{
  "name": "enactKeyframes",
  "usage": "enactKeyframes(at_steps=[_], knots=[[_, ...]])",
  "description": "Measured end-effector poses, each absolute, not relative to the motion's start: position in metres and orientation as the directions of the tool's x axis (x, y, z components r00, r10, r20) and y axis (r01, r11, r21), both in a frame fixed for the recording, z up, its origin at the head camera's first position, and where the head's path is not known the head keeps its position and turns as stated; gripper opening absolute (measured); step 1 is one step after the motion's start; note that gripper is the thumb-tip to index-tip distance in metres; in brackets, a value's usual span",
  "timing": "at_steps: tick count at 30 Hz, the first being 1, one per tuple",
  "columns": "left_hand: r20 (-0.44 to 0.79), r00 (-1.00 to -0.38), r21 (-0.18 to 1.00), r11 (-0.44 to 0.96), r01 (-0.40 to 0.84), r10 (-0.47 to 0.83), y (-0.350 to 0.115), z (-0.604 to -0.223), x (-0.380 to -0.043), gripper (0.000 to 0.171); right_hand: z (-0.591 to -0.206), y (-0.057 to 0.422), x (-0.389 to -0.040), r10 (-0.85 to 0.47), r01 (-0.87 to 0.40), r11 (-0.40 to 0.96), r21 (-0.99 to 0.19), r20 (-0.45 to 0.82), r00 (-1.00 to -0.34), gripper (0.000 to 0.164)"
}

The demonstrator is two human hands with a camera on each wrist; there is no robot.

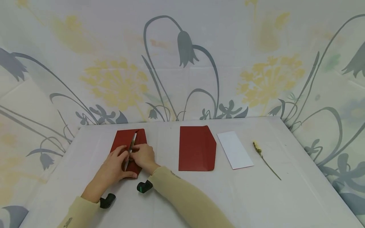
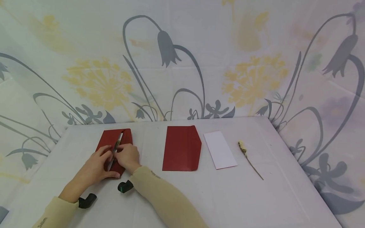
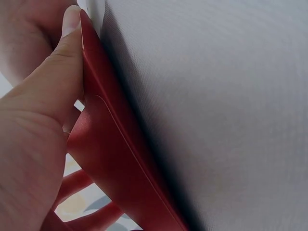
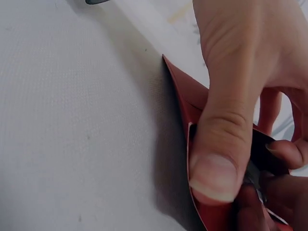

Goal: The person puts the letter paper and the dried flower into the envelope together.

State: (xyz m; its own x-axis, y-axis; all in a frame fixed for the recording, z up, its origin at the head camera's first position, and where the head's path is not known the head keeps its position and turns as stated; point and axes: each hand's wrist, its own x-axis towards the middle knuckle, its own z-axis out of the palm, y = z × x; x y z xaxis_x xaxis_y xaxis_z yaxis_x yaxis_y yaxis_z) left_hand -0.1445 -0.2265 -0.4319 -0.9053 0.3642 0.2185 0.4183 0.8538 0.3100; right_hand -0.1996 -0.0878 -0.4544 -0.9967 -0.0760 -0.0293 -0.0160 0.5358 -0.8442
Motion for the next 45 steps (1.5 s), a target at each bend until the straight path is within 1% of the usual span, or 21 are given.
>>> enactKeyframes(at_steps=[2,8,10,15,18,24,27,34,45], knots=[[0.225,-0.904,0.303,0.856,0.42,0.364,-0.227,-0.432,-0.144,0.06,-0.454,-0.086,-0.2,-0.106,-0.036,0.521,-0.853,-0.023,-0.994,0.026],[0.223,-0.903,0.297,0.857,0.421,0.366,-0.226,-0.432,-0.145,0.061,-0.454,-0.08,-0.201,-0.169,-0.035,0.406,-0.913,-0.037,-0.985,0.033],[0.216,-0.904,0.299,0.856,0.422,0.37,-0.226,-0.432,-0.145,0.061,-0.454,-0.077,-0.202,-0.2,-0.038,0.398,-0.916,-0.046,-0.979,0.037],[0.202,-0.904,0.302,0.855,0.422,0.375,-0.225,-0.432,-0.144,0.061,-0.45,-0.069,-0.202,-0.355,-0.039,0.395,-0.918,-0.113,-0.928,0.048],[0.19,-0.907,0.301,0.857,0.418,0.376,-0.224,-0.433,-0.144,0.06,-0.449,-0.064,-0.204,-0.41,0.004,0.355,-0.935,-0.159,-0.898,0.049],[0.139,-0.921,0.303,0.87,0.389,0.363,-0.221,-0.434,-0.144,0.059,-0.454,-0.053,-0.206,-0.438,0.13,0.206,-0.97,-0.21,-0.874,0.048],[0.123,-0.927,0.305,0.875,0.375,0.354,-0.22,-0.434,-0.143,0.057,-0.455,-0.05,-0.206,-0.45,0.153,0.177,-0.972,-0.218,-0.866,0.047],[0.107,-0.926,0.304,0.874,0.378,0.363,-0.219,-0.433,-0.141,0.052,-0.456,-0.048,-0.207,-0.45,0.115,0.213,-0.97,-0.202,-0.87,0.046],[0.06,-0.932,0.284,0.889,0.359,0.357,-0.22,-0.433,-0.143,0.05,-0.456,-0.045,-0.205,-0.459,0.096,0.199,-0.975,-0.179,-0.87,0.045]])
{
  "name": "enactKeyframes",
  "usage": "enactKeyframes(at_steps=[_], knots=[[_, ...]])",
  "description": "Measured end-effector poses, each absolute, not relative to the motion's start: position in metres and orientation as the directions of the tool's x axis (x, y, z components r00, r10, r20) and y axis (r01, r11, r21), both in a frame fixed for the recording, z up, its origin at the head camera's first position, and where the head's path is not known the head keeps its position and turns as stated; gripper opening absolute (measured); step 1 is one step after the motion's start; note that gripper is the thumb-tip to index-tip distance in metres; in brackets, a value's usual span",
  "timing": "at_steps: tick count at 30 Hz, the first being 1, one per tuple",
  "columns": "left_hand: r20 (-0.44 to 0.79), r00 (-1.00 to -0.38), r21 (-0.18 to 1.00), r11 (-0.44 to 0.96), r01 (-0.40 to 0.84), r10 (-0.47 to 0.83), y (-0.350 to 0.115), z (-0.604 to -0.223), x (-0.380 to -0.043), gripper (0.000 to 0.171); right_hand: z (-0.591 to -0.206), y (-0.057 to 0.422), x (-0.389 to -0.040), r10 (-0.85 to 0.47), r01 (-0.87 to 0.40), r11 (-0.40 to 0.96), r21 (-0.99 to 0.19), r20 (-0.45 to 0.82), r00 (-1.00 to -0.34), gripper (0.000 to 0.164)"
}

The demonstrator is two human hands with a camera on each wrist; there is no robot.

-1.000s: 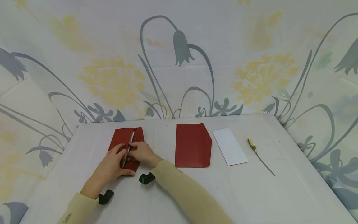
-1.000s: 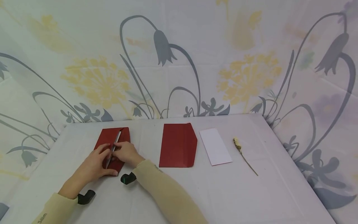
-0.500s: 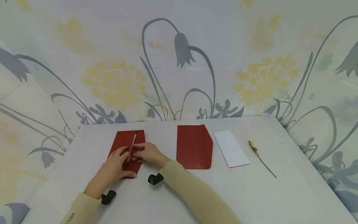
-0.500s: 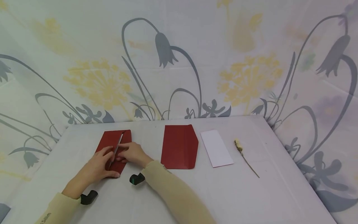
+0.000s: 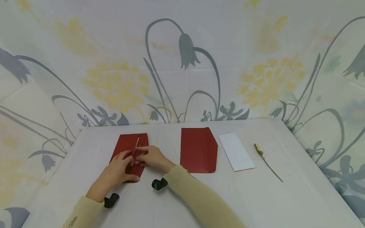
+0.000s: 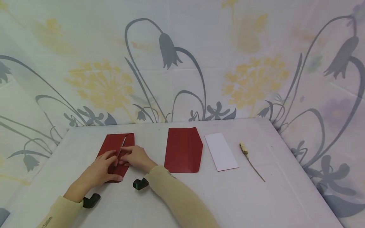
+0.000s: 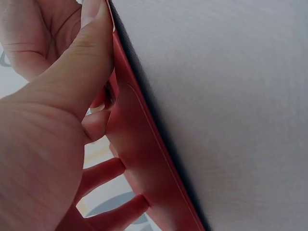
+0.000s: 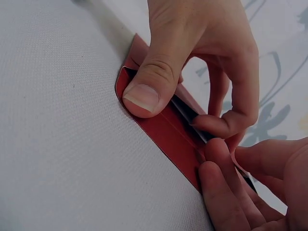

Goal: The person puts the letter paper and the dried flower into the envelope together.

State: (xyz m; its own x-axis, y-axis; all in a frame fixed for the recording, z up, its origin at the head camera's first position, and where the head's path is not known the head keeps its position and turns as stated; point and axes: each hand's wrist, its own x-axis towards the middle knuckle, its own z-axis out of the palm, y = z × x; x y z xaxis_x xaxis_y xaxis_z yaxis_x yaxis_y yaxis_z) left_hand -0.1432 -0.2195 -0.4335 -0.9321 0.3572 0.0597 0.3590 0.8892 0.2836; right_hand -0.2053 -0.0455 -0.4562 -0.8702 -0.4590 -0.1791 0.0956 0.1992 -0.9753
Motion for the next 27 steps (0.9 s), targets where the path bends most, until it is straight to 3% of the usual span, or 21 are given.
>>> enactKeyframes(at_steps=[27], knots=[[-0.011,-0.94,0.304,0.897,0.322,0.341,-0.218,-0.431,-0.145,0.046,-0.438,-0.019,-0.201,-0.475,0.066,0.157,-0.985,-0.134,-0.87,0.046]])
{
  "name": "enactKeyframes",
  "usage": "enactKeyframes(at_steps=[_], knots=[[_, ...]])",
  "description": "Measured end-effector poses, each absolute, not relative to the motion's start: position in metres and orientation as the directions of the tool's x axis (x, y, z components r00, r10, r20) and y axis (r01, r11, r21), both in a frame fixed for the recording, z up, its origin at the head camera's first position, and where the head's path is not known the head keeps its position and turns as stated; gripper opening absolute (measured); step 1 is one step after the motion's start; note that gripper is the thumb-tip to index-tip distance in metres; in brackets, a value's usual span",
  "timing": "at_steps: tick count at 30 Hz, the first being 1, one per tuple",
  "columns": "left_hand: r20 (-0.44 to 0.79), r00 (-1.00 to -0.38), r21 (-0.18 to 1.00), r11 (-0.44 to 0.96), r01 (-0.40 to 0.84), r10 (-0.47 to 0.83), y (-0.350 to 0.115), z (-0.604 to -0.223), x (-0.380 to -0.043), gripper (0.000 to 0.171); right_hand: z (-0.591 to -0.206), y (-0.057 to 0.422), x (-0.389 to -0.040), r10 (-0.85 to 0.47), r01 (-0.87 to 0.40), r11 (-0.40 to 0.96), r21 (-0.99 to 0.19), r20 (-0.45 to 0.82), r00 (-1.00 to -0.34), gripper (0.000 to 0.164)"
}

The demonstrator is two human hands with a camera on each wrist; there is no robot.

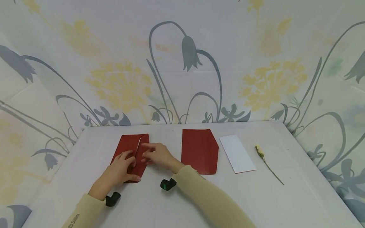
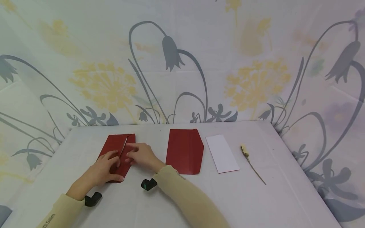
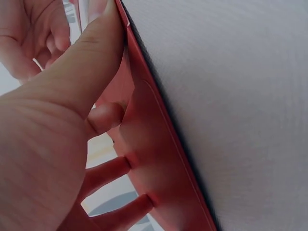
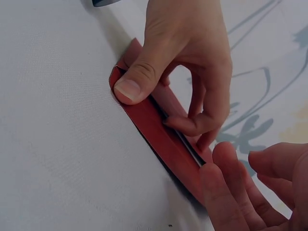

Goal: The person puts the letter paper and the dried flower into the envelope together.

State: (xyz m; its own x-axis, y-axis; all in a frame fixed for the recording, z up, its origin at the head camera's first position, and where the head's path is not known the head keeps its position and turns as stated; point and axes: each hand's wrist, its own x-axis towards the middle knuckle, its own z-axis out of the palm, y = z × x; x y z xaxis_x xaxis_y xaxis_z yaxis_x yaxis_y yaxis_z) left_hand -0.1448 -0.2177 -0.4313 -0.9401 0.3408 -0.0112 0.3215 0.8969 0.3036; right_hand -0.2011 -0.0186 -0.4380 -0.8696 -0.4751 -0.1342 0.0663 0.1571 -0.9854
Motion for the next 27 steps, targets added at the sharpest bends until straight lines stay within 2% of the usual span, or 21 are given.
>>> enactKeyframes(at_steps=[15,27], knots=[[-0.046,-0.939,0.33,0.893,0.307,0.34,-0.216,-0.43,-0.143,0.044,-0.432,0.03,-0.201,-0.442,0.064,0.112,-0.992,-0.107,-0.891,0.05],[-0.051,-0.94,0.341,0.89,0.302,0.338,-0.217,-0.429,-0.144,0.045,-0.422,0.087,-0.193,-0.42,-0.017,0.214,-0.977,-0.076,-0.904,0.05]])
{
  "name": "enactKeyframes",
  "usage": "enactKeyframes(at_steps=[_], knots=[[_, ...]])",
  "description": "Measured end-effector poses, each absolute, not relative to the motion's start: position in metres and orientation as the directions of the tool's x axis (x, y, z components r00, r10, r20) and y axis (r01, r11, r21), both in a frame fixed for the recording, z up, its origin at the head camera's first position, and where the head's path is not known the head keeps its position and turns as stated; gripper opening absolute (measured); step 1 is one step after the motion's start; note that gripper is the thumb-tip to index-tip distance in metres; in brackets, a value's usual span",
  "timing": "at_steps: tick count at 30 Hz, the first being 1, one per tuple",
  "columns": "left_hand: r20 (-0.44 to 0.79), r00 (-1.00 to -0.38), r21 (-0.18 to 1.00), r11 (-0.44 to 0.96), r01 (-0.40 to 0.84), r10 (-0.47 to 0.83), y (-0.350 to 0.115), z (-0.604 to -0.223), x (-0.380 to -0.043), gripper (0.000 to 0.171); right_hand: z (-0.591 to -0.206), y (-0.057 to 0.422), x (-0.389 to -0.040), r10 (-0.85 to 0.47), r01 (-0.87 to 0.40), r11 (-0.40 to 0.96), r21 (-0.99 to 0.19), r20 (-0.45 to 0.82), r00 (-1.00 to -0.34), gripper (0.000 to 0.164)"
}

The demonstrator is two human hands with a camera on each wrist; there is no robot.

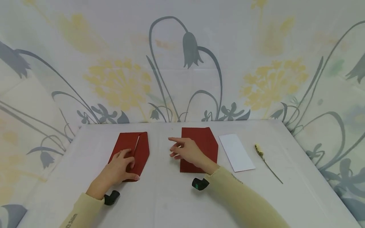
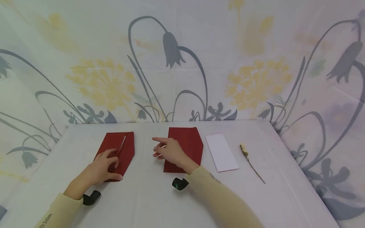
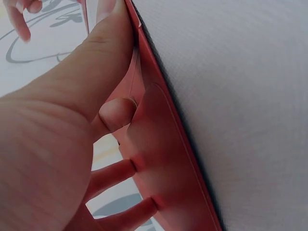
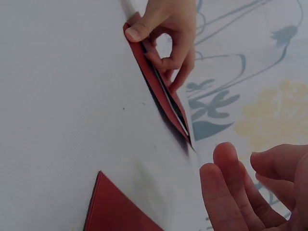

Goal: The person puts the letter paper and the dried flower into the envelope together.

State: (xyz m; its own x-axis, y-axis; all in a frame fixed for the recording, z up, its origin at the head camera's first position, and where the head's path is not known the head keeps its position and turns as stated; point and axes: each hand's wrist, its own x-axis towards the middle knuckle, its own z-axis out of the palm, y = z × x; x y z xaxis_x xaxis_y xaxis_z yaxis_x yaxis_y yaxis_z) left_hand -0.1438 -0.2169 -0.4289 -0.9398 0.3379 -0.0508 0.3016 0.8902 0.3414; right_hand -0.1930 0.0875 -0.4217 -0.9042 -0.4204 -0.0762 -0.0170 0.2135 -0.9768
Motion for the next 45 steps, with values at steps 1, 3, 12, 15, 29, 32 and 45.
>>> enactKeyframes(at_steps=[1,3,12,15,29,32,45], knots=[[-0.052,-0.941,0.341,0.891,0.299,0.336,-0.217,-0.429,-0.144,0.045,-0.421,0.091,-0.192,-0.423,-0.026,0.219,-0.975,-0.071,-0.903,0.05],[-0.055,-0.941,0.343,0.892,0.295,0.333,-0.217,-0.429,-0.143,0.045,-0.419,0.099,-0.19,-0.425,-0.036,0.223,-0.974,-0.064,-0.903,0.05],[-0.064,-0.94,0.345,0.892,0.293,0.334,-0.216,-0.427,-0.142,0.043,-0.424,0.136,-0.183,-0.421,-0.097,0.279,-0.955,-0.031,-0.907,0.047],[-0.067,-0.943,0.341,0.895,0.286,0.327,-0.217,-0.427,-0.143,0.043,-0.425,0.148,-0.181,-0.416,-0.111,0.302,-0.947,-0.026,-0.909,0.047],[-0.059,-0.941,0.339,0.893,0.294,0.332,-0.217,-0.426,-0.146,0.043,-0.425,0.199,-0.174,-0.4,-0.263,0.476,-0.839,0.06,-0.915,0.033],[-0.061,-0.942,0.335,0.896,0.292,0.33,-0.218,-0.427,-0.147,0.043,-0.427,0.206,-0.172,-0.403,-0.348,0.545,-0.763,0.125,-0.907,0.029],[-0.059,-0.942,0.342,0.894,0.291,0.329,-0.218,-0.428,-0.146,0.044,-0.429,0.221,-0.162,-0.526,-0.588,0.673,-0.448,0.269,-0.807,0.02]])
